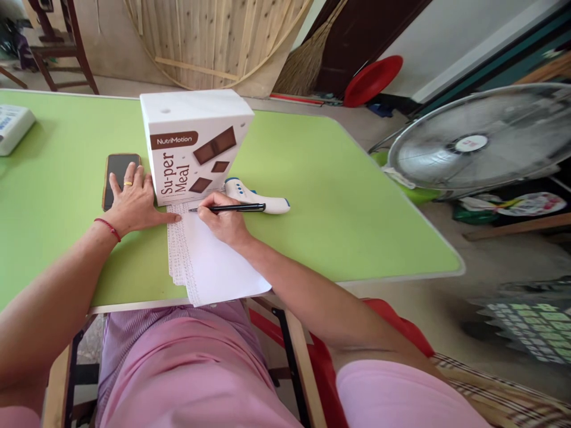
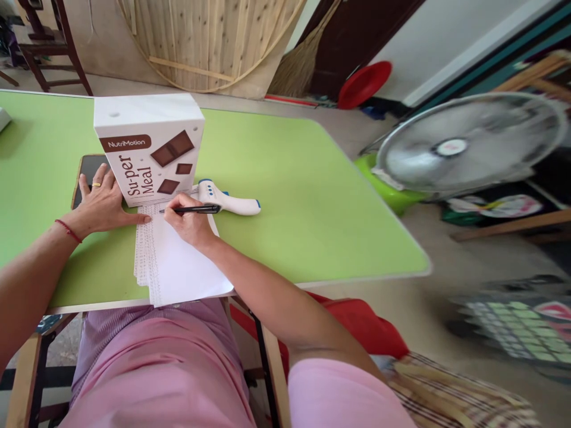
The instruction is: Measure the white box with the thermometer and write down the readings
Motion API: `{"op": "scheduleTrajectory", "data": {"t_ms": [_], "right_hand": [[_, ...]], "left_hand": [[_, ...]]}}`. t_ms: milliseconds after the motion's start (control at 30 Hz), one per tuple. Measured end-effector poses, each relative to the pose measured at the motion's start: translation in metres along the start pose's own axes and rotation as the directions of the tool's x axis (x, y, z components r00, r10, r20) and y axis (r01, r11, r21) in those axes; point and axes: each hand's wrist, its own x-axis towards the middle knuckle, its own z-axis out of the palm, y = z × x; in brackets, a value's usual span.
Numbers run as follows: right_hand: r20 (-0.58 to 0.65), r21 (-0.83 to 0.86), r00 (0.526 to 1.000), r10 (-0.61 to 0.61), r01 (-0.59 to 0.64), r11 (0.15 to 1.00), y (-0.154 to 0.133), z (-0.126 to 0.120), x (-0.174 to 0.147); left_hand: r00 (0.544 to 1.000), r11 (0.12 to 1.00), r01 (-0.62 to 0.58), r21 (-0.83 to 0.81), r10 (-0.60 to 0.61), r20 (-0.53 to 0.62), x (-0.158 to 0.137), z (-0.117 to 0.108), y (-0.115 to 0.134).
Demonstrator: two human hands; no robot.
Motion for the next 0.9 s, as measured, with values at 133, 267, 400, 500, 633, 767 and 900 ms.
{"op": "scheduleTrajectory", "data": {"t_ms": [133,267,400,500,633,767,900], "right_hand": [[0.02,-0.031,1.0,0.0,0.001,1.0,0.001,0.001,0.0],[0.028,-0.058,1.0,0.0,0.002,0.998,0.001,0.001,0.0],[0.014,-0.025,1.0,-0.022,0.022,0.999,0.002,0.001,0.0],[0.026,-0.034,1.0,-0.016,0.017,0.999,0.002,0.002,0.0],[0.011,-0.023,1.0,-0.003,0.003,1.0,0.001,0.001,0.001],[-0.007,0.003,1.0,0.011,-0.011,1.0,0.001,-0.001,0.001],[0.011,0.028,1.0,0.006,-0.007,1.0,0.001,-0.002,0.001]], "left_hand": [[1.0,1.0,0.002,-0.006,-0.002,0.004,0.0,0.0,0.0],[1.0,1.0,0.0,-0.018,0.0,0.004,0.0,0.0,0.0],[1.0,1.0,-0.002,-0.018,0.002,0.006,0.0,0.001,0.0],[1.0,1.0,-0.004,-0.018,0.004,-0.004,0.0,0.001,0.0],[1.0,1.0,-0.017,-0.016,0.017,0.004,0.0,0.0,-0.003],[0.997,0.999,-0.024,0.026,0.022,0.07,0.002,-0.006,-0.009],[0.987,0.996,-0.033,0.086,0.019,0.157,0.003,-0.013,-0.013]]}}
